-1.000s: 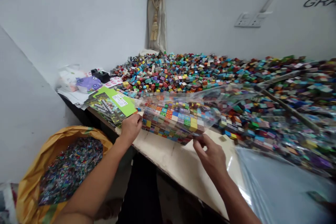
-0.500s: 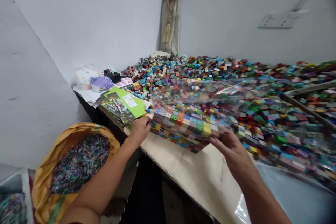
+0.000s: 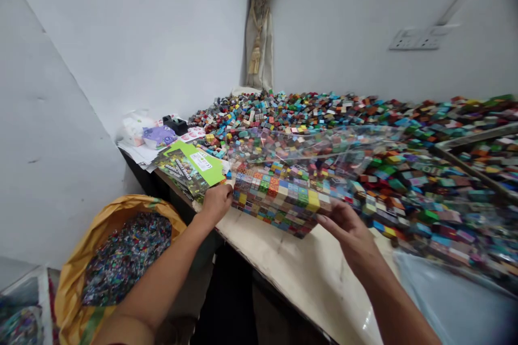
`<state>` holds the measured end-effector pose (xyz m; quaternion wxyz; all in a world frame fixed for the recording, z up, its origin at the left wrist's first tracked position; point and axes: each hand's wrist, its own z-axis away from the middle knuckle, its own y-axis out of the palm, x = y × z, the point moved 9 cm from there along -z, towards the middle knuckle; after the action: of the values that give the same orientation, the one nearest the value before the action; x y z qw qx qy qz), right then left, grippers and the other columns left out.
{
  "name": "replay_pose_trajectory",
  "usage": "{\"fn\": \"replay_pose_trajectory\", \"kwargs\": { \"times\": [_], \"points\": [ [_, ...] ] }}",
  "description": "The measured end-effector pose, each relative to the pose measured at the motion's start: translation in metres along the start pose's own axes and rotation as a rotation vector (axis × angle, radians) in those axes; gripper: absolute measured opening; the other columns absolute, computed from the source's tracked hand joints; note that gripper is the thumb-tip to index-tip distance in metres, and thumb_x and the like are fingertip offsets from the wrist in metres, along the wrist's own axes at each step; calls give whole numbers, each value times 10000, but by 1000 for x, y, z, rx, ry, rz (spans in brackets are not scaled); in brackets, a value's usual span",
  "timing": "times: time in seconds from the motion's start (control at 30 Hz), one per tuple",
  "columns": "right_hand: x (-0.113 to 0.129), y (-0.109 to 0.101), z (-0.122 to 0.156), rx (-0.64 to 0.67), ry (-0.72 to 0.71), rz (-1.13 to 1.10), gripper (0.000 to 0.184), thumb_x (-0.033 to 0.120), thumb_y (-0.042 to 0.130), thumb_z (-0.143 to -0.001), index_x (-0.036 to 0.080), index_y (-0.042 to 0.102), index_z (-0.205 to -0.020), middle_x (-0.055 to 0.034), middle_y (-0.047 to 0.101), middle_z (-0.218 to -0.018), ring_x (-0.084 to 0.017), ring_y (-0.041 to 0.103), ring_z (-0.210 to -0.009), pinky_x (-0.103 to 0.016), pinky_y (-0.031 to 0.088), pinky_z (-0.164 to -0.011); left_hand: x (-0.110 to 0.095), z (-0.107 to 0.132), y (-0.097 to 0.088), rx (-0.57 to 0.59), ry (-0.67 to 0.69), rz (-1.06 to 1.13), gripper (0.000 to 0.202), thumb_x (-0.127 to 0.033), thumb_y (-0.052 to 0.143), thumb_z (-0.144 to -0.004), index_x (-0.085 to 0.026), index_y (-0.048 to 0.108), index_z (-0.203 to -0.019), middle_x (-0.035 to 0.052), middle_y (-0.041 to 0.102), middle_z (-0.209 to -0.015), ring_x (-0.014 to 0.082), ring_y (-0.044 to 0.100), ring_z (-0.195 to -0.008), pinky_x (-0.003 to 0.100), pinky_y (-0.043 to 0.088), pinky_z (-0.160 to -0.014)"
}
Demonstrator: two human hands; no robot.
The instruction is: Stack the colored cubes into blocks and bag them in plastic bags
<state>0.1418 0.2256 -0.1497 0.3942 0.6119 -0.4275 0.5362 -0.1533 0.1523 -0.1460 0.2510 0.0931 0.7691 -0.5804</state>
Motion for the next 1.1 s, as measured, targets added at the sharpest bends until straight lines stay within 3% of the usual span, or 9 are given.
{"fn": "replay_pose_trajectory", "kwargs": {
  "times": [0.1,0.2,0.3,0.4,0.53,0.7,0.8,0.97,1.1],
  "points": [
    [10,-2,-2,0,-34,-19,632,453,788,-671,314,510,-1222,-61,628,-1182,-267,582,-1091,-401,503,-905,4,-1,-8,43,3,78,228,-92,519,-760,-144,690,-902,92,705,-848,233,649,-847,316,462,-772],
    [16,0,-6,34,-15,-4,586,461,782,-678,299,542,-1187,-62,635,-1179,-266,583,-1094,-403,485,-936,8,-3,-19,86,10,226,473,-91,559,-732,-141,587,-1201,105,685,-1066,211,647,-941,292,486,-799],
    [18,3,-9,58,-7,12,532,487,777,-669,272,587,-1116,-66,659,-1135,-277,597,-1066,-414,484,-935,0,-9,-23,175,31,652,679,-205,672,-712,-171,448,-1353,125,538,-1331,237,560,-1147,302,472,-893],
    [18,1,-10,50,-23,32,528,499,770,-672,271,590,-1113,-68,658,-1143,-283,598,-1064,-420,483,-932,-14,-17,-22,262,60,960,601,-351,699,-734,-180,528,-1284,105,543,-1323,254,529,-1170,331,431,-954],
    [20,2,-9,48,-17,23,507,489,777,-669,280,595,-1093,-52,664,-1126,-267,600,-1055,-410,479,-930,-17,-26,-19,244,33,1027,547,-416,718,-721,-160,594,-1188,74,640,-1149,237,575,-1057,331,422,-938],
    [23,8,-6,53,-30,-43,478,458,768,-696,296,591,-1110,-34,658,-1124,-242,590,-1064,-400,462,-950,-17,-29,-8,297,15,1150,533,-441,717,-727,-171,597,-1171,75,645,-1146,223,597,-1026,325,445,-915],
    [7,0,4,-20,-28,-46,603,450,783,-677,332,529,-1211,-33,614,-1207,-245,567,-1103,-409,455,-952,-12,-25,-6,269,5,1177,573,-422,731,-717,-182,580,-1214,80,633,-1193,237,582,-1076,341,436,-947],
    [-26,-23,18,-165,100,-19,466,589,563,-827,326,553,-1211,-53,575,-1266,-244,555,-1121,-428,433,-954,2,-8,5,296,-19,1211,623,-332,748,-688,-187,565,-1265,100,602,-1264,277,528,-1179,378,406,-1005],
    [-15,-9,2,-27,79,121,428,548,621,-772,272,640,-1099,-47,616,-1213,-267,546,-1116,-437,417,-960,15,-10,16,283,-70,1147,534,-343,668,-730,-178,589,-1232,104,609,-1245,256,572,-1109,369,458,-936]
  ]
}}
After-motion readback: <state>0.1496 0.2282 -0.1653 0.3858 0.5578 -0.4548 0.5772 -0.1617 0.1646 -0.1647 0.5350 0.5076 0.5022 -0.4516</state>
